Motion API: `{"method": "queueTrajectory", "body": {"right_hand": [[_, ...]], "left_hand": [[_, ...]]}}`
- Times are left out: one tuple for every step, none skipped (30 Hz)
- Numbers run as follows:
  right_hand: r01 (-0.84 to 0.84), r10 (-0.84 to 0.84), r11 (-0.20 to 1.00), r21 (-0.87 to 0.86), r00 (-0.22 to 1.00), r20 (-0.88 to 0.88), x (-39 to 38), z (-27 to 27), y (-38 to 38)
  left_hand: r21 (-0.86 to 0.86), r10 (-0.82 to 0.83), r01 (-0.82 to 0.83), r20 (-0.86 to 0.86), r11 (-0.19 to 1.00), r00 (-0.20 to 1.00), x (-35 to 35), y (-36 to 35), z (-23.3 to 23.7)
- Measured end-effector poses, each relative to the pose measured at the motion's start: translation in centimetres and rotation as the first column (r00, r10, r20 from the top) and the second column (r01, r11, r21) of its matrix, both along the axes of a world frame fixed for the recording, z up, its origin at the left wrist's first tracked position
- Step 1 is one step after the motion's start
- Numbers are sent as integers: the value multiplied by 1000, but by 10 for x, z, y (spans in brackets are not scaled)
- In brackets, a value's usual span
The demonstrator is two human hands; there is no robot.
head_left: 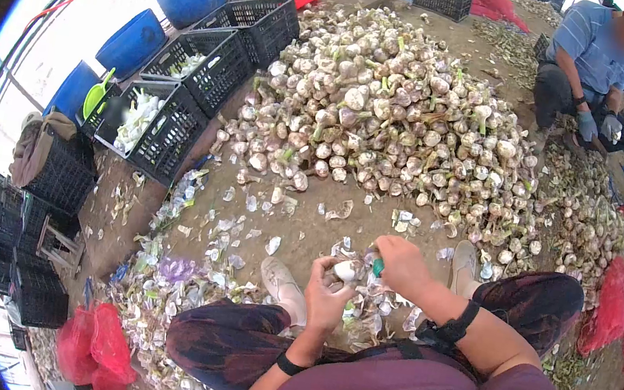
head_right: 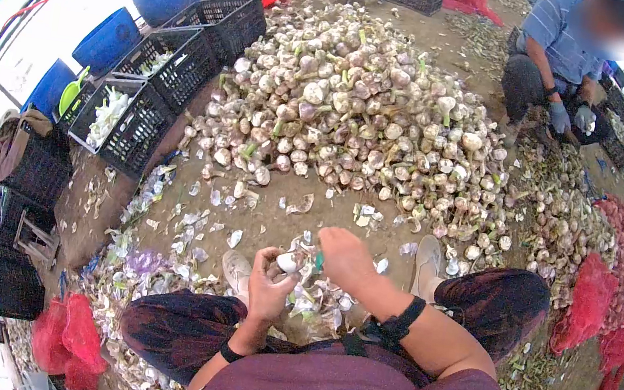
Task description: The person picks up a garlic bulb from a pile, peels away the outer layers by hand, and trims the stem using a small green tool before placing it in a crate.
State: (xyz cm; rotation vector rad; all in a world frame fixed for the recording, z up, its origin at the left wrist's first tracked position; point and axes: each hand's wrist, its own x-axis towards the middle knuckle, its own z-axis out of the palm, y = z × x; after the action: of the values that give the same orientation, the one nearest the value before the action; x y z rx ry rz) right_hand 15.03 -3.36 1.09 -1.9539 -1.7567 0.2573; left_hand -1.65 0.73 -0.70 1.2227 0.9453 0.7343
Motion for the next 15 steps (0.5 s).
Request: {"method": "queueTrajectory", "body": {"right_hand": [[23,-22,1000,3,993,-114,0,1,-1],[43,-41,999,2,973,-227,-1,4,-2],[62,-60,998,-4,939,-339,-5,10,-3],[63,-79,997,-51,888,-453,-10,16,-4],[60,-104,994,-95,823,-559,-16,23,-5],[53,-132,989,-138,745,-654,-21,25,-4],[85,-138,990,-113,761,-634,-25,24,-4],[116,-145,989,-87,776,-614,-28,22,-3],[144,-152,988,-60,790,-594,-30,20,-3],[136,-136,990,-41,820,-556,-30,18,-3],[126,-120,992,-23,848,-517,-31,15,-3],[116,-105,993,-5,874,-475,-32,14,-3],[120,-118,992,-28,865,-488,-32,15,-3],[124,-133,991,-51,856,-499,-32,17,-3],[128,-148,989,-75,848,-509,-32,18,-3]], "left_hand": [[-8,9,-9,18,1000,1000,1,0,2],[-3,15,-15,19,1000,1000,2,0,3],[1,22,-22,17,1000,1000,2,0,4],[5,26,-26,15,1000,1000,2,0,4],[34,37,-36,-16,999,999,2,0,3],[64,47,-44,-47,997,998,3,0,1],[94,57,-49,-77,994,995,3,0,0],[195,72,-40,-158,980,985,3,0,0],[293,96,-24,-236,956,967,2,1,3],[386,129,0,-309,923,942,1,1,6],[449,157,15,-345,893,926,1,1,9],[509,187,34,-377,860,907,0,1,12],[566,218,56,-405,823,888,0,1,14],[606,236,74,-416,792,878,0,2,14],[643,254,93,-426,760,868,-1,2,14]]}}
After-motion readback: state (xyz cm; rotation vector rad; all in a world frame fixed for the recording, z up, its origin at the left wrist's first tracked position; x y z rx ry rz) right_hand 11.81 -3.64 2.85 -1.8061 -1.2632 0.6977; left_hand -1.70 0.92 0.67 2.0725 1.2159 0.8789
